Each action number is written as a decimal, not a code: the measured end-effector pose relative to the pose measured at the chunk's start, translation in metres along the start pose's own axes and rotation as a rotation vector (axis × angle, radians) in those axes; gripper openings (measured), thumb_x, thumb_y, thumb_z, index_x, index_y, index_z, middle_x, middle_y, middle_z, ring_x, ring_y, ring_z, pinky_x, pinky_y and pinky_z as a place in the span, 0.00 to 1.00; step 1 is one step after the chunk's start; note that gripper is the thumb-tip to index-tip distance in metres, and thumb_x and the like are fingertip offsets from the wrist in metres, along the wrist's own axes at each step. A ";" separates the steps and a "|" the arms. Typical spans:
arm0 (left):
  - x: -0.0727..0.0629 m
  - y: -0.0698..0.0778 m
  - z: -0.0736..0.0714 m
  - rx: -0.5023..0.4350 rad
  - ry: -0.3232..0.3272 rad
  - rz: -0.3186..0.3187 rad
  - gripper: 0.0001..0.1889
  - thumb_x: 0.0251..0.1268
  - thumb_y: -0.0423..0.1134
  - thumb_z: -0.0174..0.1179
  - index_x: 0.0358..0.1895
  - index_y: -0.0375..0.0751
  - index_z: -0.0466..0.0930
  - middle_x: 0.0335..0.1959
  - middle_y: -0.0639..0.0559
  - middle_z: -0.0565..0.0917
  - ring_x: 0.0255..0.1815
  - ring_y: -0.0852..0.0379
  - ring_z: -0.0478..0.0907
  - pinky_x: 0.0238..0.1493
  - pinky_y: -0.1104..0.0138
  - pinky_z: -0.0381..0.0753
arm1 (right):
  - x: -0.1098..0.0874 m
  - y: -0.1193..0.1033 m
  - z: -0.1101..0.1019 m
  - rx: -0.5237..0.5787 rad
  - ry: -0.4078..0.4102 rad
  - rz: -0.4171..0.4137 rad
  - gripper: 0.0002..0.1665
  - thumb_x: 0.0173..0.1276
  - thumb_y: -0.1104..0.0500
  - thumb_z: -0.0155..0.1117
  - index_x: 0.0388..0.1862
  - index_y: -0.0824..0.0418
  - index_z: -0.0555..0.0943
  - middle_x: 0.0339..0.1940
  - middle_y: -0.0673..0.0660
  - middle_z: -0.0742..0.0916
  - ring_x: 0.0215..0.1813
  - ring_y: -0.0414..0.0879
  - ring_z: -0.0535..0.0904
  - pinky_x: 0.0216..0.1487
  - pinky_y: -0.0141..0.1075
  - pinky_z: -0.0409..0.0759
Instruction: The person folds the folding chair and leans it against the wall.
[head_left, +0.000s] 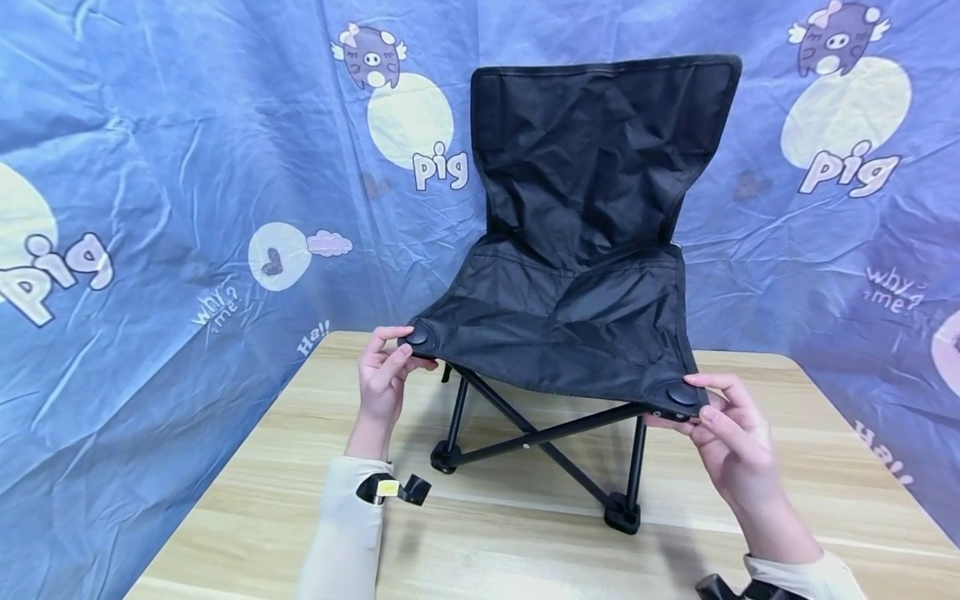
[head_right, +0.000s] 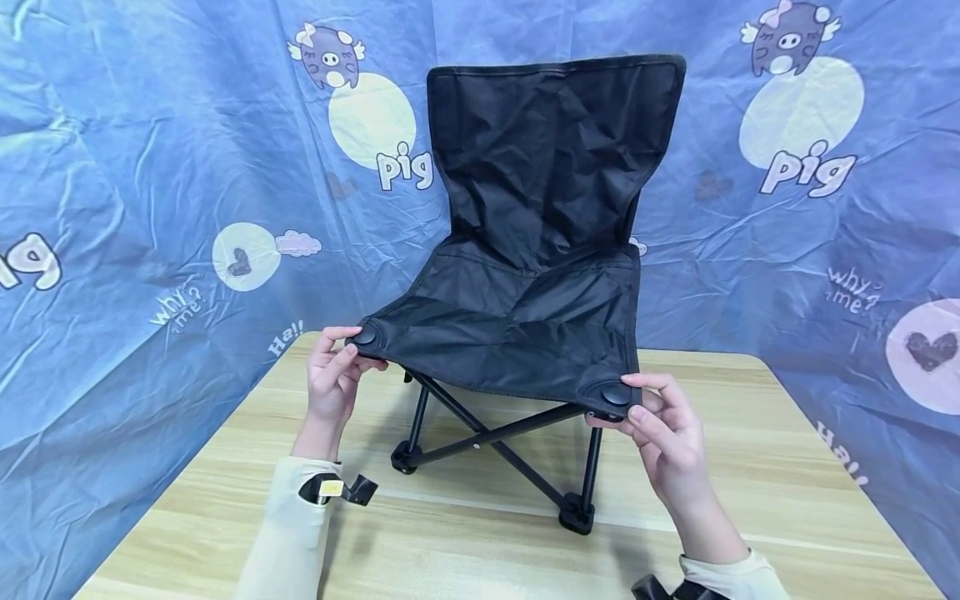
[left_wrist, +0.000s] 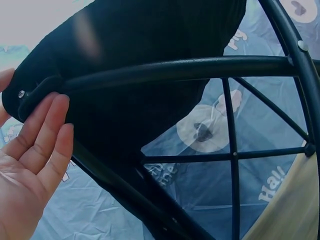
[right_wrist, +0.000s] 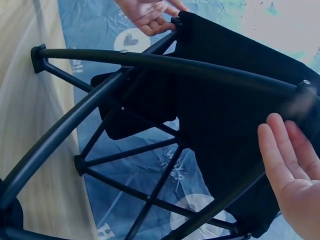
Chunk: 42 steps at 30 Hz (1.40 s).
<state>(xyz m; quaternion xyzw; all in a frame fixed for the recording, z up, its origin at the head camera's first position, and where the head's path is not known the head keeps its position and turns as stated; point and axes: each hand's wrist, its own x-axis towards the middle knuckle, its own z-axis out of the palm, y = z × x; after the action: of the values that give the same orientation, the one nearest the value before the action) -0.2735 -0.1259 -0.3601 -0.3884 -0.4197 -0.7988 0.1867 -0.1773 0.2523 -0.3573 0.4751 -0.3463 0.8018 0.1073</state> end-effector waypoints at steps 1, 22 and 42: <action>0.000 -0.001 0.001 0.006 0.014 0.010 0.15 0.69 0.24 0.47 0.48 0.41 0.80 0.31 0.45 0.87 0.26 0.54 0.86 0.35 0.67 0.87 | 0.000 0.001 0.000 0.005 0.004 -0.013 0.30 0.65 0.80 0.20 0.61 0.84 0.64 0.54 0.78 0.81 0.57 0.65 0.80 0.56 0.55 0.81; -0.002 -0.008 0.012 -0.027 0.112 0.061 0.13 0.67 0.24 0.51 0.46 0.39 0.82 0.30 0.45 0.87 0.23 0.54 0.85 0.31 0.67 0.86 | 0.005 0.008 -0.003 0.110 0.030 -0.047 0.30 0.66 0.78 0.18 0.60 0.84 0.64 0.56 0.79 0.79 0.57 0.68 0.80 0.56 0.58 0.81; 0.001 -0.004 0.017 -0.060 0.070 0.013 0.12 0.70 0.23 0.51 0.49 0.38 0.81 0.33 0.43 0.87 0.28 0.50 0.87 0.33 0.63 0.88 | 0.007 0.005 -0.003 0.179 0.048 -0.012 0.31 0.68 0.77 0.17 0.61 0.84 0.64 0.57 0.80 0.78 0.58 0.69 0.78 0.58 0.60 0.78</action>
<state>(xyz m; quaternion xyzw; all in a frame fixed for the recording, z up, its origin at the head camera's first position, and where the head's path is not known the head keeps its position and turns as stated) -0.2687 -0.1094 -0.3557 -0.3684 -0.3863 -0.8228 0.1949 -0.1853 0.2495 -0.3546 0.4656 -0.2677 0.8400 0.0773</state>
